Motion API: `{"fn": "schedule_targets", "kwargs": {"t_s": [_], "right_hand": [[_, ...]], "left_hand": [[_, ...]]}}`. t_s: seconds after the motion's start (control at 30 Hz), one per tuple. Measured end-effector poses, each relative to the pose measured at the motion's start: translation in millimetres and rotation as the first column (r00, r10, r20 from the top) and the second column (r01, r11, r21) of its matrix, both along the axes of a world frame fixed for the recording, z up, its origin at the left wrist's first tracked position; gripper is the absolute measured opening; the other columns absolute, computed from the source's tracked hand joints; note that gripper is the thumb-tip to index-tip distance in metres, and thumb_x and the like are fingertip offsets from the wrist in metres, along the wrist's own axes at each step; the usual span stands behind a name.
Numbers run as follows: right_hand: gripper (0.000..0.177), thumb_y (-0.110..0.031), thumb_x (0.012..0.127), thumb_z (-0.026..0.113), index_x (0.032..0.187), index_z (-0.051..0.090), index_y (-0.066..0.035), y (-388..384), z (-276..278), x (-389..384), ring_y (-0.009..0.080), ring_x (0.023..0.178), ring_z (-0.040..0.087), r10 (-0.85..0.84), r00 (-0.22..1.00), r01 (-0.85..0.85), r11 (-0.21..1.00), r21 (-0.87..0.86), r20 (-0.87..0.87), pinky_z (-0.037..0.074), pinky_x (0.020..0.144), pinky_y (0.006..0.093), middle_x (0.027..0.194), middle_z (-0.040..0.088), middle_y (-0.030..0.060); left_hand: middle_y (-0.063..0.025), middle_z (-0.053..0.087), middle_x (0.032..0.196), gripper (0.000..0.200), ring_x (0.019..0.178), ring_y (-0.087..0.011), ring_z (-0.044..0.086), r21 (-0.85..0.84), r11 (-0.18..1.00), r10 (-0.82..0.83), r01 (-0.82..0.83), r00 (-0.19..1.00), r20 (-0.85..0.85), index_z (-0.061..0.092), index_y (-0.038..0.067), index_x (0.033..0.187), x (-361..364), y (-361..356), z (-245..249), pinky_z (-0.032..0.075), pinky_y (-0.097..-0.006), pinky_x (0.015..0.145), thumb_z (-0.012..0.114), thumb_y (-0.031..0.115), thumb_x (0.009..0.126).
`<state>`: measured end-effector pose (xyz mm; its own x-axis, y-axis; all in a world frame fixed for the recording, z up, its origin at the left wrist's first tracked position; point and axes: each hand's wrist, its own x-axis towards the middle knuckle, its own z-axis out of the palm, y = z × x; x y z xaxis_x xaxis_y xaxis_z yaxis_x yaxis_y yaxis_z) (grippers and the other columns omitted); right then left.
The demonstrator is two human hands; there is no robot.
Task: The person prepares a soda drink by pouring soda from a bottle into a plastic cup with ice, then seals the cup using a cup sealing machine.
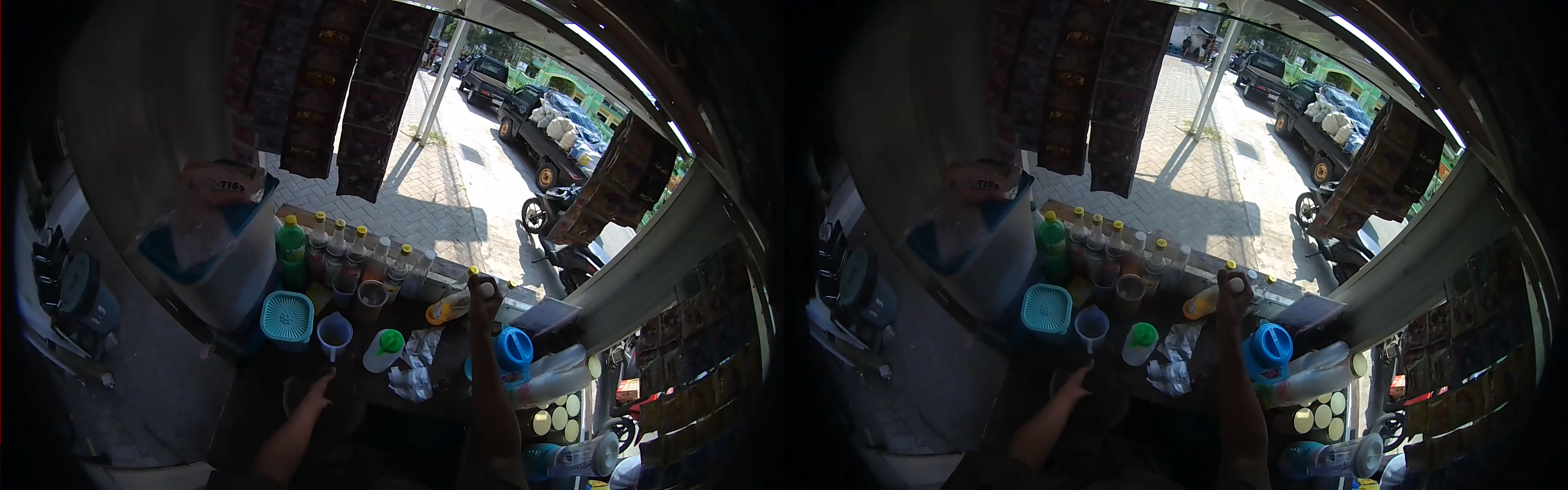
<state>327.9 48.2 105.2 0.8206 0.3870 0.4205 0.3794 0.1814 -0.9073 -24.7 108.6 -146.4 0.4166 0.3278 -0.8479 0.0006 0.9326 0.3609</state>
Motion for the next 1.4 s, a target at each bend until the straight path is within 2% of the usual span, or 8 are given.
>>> {"fn": "schedule_targets", "kwargs": {"t_s": [0.1,0.17,0.3,0.5,0.7,0.77,0.87,1.4], "right_hand": [[0.019,-0.020,0.083,0.073,0.085,0.062,-0.005,28.6,-19.4,13.8,0.0086,0.068,0.052,0.109,0.994,-0.109,0.992,-0.065,0.002,0.043,0.063,0.0242,0.071,0.055,-0.0012],[0.021,-0.020,0.083,0.073,0.093,0.062,-0.005,41.8,-24.8,20.0,0.0090,0.070,0.053,0.194,0.981,-0.189,0.972,-0.140,0.025,0.044,0.065,0.0246,0.073,0.056,-0.0007],[0.035,-0.020,0.084,0.071,0.112,0.057,-0.005,56.3,-48.4,39.2,0.0122,0.078,0.057,0.248,0.969,-0.227,0.899,-0.373,0.008,0.046,0.072,0.0262,0.089,0.060,0.0062],[0.037,-0.021,0.085,0.070,0.116,0.057,-0.005,72.4,-69.3,47.1,0.0134,0.081,0.061,0.302,0.952,-0.300,0.870,-0.391,-0.057,0.049,0.075,0.0275,0.089,0.061,0.0075],[0.037,-0.030,0.083,0.073,0.106,0.062,-0.003,82.8,-88.8,59.0,0.0117,0.074,0.058,0.182,0.978,-0.109,0.864,-0.492,0.103,0.046,0.069,0.0256,0.080,0.062,0.0041],[0.039,-0.038,0.078,0.076,0.091,0.069,-0.002,79.2,-69.3,54.1,0.0174,0.070,0.064,0.195,0.833,0.299,0.629,-0.717,0.518,0.050,0.066,0.0303,0.076,0.066,0.0103],[0.043,-0.044,0.072,0.078,0.076,0.070,-0.002,78.0,-34.2,56.4,0.0238,0.066,0.067,0.301,0.910,0.167,0.364,-0.916,0.286,0.052,0.062,0.0358,0.070,0.067,0.0165],[0.060,-0.034,0.067,0.082,0.101,0.057,0.008,91.1,-16.4,65.9,0.0396,0.089,0.064,0.420,0.823,0.225,0.376,-0.899,0.381,0.052,0.075,0.0435,0.092,0.064,0.0284]], "left_hand": [[-0.0173,0.051,0.129,0.063,0.114,-0.0318,0.054,-0.050,0.984,0.174,-0.169,0.976,0.129,0.050,0.004,0.127,27.1,1.5,-77.9,0.047,-0.0530,0.090,0.078,0.027,0.076],[-0.0131,0.057,0.119,0.047,0.107,-0.0320,0.055,0.347,0.920,0.246,-0.183,0.958,-0.146,0.054,0.005,0.120,37.5,-9.7,-110.0,0.046,-0.0461,0.090,0.069,0.032,0.084],[-0.0144,0.056,0.122,0.049,0.110,-0.0297,0.054,0.318,0.945,0.211,-0.076,0.884,-0.417,0.054,0.001,0.121,40.2,-9.9,-177.7,0.046,-0.0442,0.090,0.071,0.026,0.083],[-0.0174,0.059,0.119,0.055,0.107,-0.0293,0.058,0.333,0.933,0.129,0.137,0.737,-0.664,0.056,-0.004,0.119,40.1,-15.7,-37.4,0.046,-0.0416,0.089,0.076,0.025,0.078],[-0.0172,0.061,0.114,0.048,0.101,-0.0300,0.060,0.342,0.940,0.209,-0.010,0.806,-0.553,0.057,-0.004,0.117,40.1,-15.7,-59.5,0.050,-0.0426,0.083,0.075,0.022,0.080],[-0.0172,0.061,0.115,0.049,0.102,-0.0297,0.060,0.340,0.940,0.200,0.010,0.792,-0.576,0.057,-0.004,0.117,38.4,-16.9,-83.6,0.050,-0.0424,0.084,0.075,0.022,0.080],[-0.0173,0.059,0.118,0.052,0.104,-0.0287,0.059,0.352,0.932,0.168,0.087,0.757,-0.632,0.055,-0.004,0.120,30.8,-15.2,-121.9,0.049,-0.0417,0.085,0.075,0.023,0.080],[-0.0218,0.055,0.126,0.065,0.114,-0.0286,0.055,0.331,0.904,0.056,0.273,0.690,-0.722,0.054,-0.010,0.120,35.4,-14.8,-48.6,0.042,-0.0374,0.096,0.078,0.031,0.075]]}}
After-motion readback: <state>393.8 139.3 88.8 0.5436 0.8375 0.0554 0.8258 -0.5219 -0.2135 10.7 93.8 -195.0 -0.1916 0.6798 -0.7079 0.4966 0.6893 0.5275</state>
